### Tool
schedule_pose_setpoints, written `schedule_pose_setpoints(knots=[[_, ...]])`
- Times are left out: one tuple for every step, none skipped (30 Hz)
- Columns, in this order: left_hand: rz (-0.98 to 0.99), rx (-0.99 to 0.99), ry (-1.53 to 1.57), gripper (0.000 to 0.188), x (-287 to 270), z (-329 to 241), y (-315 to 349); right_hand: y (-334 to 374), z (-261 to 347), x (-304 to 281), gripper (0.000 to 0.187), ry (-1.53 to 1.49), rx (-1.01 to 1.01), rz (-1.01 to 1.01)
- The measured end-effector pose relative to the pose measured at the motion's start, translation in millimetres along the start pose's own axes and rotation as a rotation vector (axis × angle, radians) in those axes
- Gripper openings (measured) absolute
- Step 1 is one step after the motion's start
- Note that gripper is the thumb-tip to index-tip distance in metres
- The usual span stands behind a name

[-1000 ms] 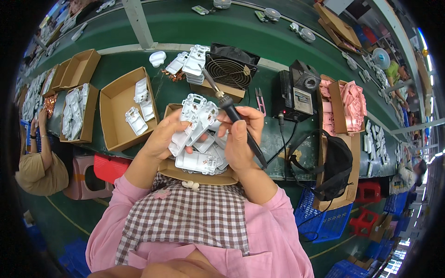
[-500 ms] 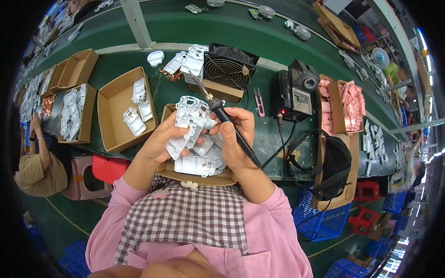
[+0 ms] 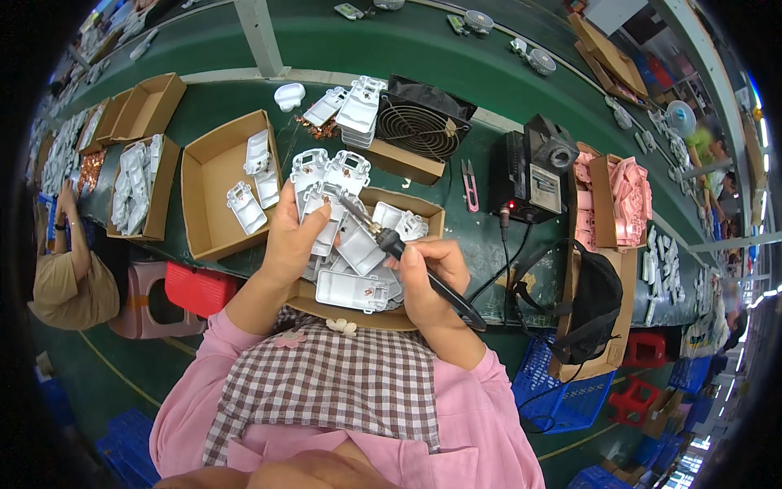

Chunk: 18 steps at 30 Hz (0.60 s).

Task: The person solders plastic casing components using a soldering iron, picking them from and placing them into cardboard boxes on the assembly line.

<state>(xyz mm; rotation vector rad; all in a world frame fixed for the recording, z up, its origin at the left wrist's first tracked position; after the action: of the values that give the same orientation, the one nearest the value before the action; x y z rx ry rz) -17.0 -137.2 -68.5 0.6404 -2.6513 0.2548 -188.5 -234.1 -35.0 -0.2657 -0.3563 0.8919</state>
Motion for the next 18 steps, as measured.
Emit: schedule_pose_setpoints(knots=[[0.0,0.009,-0.005,0.038,-0.4,0.0,-0.1,-0.9,-0.8,1.3,0.013,-0.001,0.002,0.002],[-0.001,0.018,-0.01,0.038,-0.9,0.2,-0.2,-1.9,-2.9,1.5,0.013,0.022,0.016,-0.017],[-0.002,0.018,-0.009,0.038,-2.0,2.3,-0.5,-2.7,-4.3,0.7,0.013,0.046,0.03,-0.035],[-0.008,0.034,-0.041,0.038,-3.7,2.7,-0.7,-3.3,-4.8,0.6,0.013,0.047,0.031,-0.034],[-0.014,0.05,-0.072,0.039,-4.8,1.8,-0.5,-3.5,-6.4,-0.3,0.013,0.08,0.05,-0.038],[-0.016,0.049,-0.072,0.039,-4.4,1.3,-0.2,-3.4,-8.6,-1.4,0.013,0.113,0.07,-0.042],[-0.021,0.044,-0.081,0.04,-3.5,0.1,0.2,-3.4,-9.5,-1.7,0.013,0.113,0.071,-0.042],[-0.026,0.038,-0.09,0.042,-2.9,-0.2,0.5,-3.3,-9.9,-2.4,0.013,0.113,0.069,-0.044],[-0.027,0.039,-0.089,0.042,-2.7,0.5,0.7,-3.3,-9.8,-2.5,0.013,0.113,0.066,-0.047],[-0.039,0.058,-0.109,0.038,-3.5,-0.6,1.2,-3.6,-10.0,-2.0,0.013,0.113,0.066,-0.046],[-0.05,0.078,-0.129,0.034,-4.5,-1.8,1.9,-4.0,-9.3,-1.2,0.013,0.105,0.055,-0.046],[-0.051,0.078,-0.129,0.034,-4.8,-0.7,1.9,-4.2,-8.4,-0.9,0.013,0.097,0.043,-0.046],[-0.047,0.087,-0.128,0.034,-4.7,-0.4,1.8,-3.9,-8.3,-0.7,0.013,0.097,0.043,-0.045],[-0.042,0.096,-0.127,0.034,-4.3,-0.8,2.0,-3.4,-8.0,-0.4,0.013,0.103,0.042,-0.043],[-0.043,0.096,-0.127,0.034,-4.1,-1.1,2.2,-3.4,-7.8,-0.4,0.014,0.11,0.041,-0.041],[-0.038,0.094,-0.123,0.034,-3.2,-1.2,2.4,-3.5,-7.5,0.1,0.014,0.11,0.041,-0.04],[-0.032,0.091,-0.119,0.035,-2.4,-1.1,2.6,-3.3,-7.2,0.2,0.014,0.111,0.043,-0.046],[-0.033,0.091,-0.119,0.035,-3.0,-1.2,2.6,-3.6,-7.4,-0.2,0.014,0.112,0.046,-0.052]])
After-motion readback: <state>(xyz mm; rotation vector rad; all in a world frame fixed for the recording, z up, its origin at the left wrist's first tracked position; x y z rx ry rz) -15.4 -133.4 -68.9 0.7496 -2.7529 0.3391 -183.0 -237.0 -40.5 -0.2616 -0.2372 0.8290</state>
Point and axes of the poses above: each hand's wrist, its own y-axis away from the middle knuckle, its own x-axis out of the palm, z = x × y, the point moved 10 cm from there along -y, towards the middle knuckle, and after that the axes turned 12 degrees about z, right-handed, at the moved point
